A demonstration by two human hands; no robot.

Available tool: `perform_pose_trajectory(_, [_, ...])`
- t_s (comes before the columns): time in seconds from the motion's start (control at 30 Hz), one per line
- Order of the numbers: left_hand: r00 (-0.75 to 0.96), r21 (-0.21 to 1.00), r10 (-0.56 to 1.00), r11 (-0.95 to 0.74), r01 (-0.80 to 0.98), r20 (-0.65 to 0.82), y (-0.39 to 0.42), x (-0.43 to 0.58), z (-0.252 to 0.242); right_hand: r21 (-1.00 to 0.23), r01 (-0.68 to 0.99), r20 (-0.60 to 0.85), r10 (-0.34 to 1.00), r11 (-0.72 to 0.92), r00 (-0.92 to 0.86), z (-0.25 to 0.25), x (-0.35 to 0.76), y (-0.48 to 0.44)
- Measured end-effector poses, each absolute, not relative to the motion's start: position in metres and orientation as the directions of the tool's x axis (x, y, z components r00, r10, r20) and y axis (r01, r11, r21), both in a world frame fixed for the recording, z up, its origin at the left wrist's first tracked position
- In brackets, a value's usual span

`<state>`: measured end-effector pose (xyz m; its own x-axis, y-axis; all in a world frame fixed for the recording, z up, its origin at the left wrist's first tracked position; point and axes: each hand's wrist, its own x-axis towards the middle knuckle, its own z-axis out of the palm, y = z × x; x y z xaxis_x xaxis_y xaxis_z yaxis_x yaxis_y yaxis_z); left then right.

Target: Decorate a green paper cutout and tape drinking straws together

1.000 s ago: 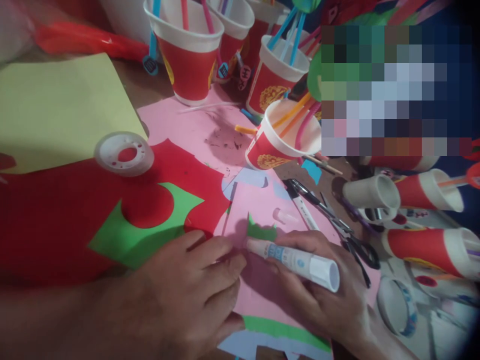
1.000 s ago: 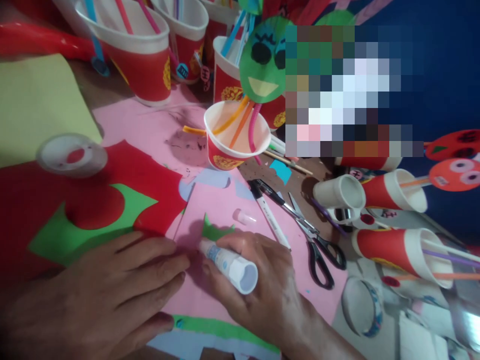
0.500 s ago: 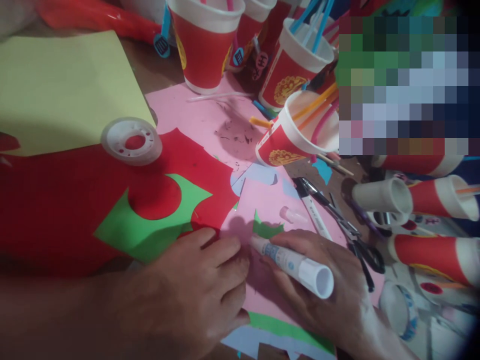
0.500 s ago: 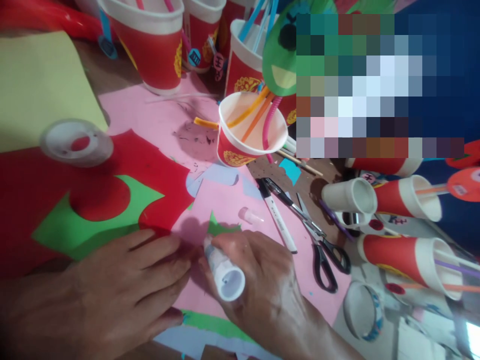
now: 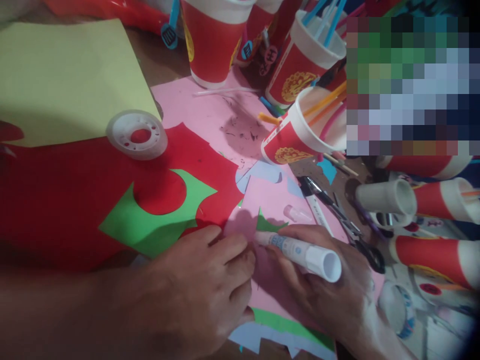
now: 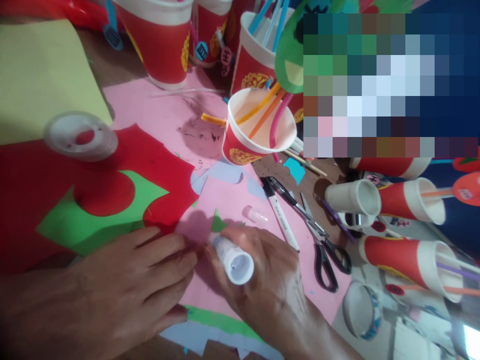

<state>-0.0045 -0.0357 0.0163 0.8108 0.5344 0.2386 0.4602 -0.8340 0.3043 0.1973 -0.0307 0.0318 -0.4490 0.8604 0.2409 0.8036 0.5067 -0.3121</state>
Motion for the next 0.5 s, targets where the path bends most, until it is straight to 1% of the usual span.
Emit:
perform_pose_trajectory(0.13, [0.825,0.326,0.506,-0.847,0.42,0.251,-0.0331,-0.0031,0.0138,-0.301,0.819,0.225,0.871,0.488,-0.436,0.0335,0.1969,-0.0288])
perform_pose_trajectory(0.27, [0.819,0.325,0.525,-0.835,0.444,0.231,-0.0325,-0.0043,0.0169,-0.282,0.815,0.228,0.86,0.506,-0.456,0.0354,0.1985,-0.0277])
perform_pose_trajectory(0.5, [0.825,0.319,0.519,-0.839,0.441,0.225,-0.0348,-0.0066,0.021,-0.355,0.786,0.179,0.862,0.507,-0.475,0.0381,0.1993,-0.0264])
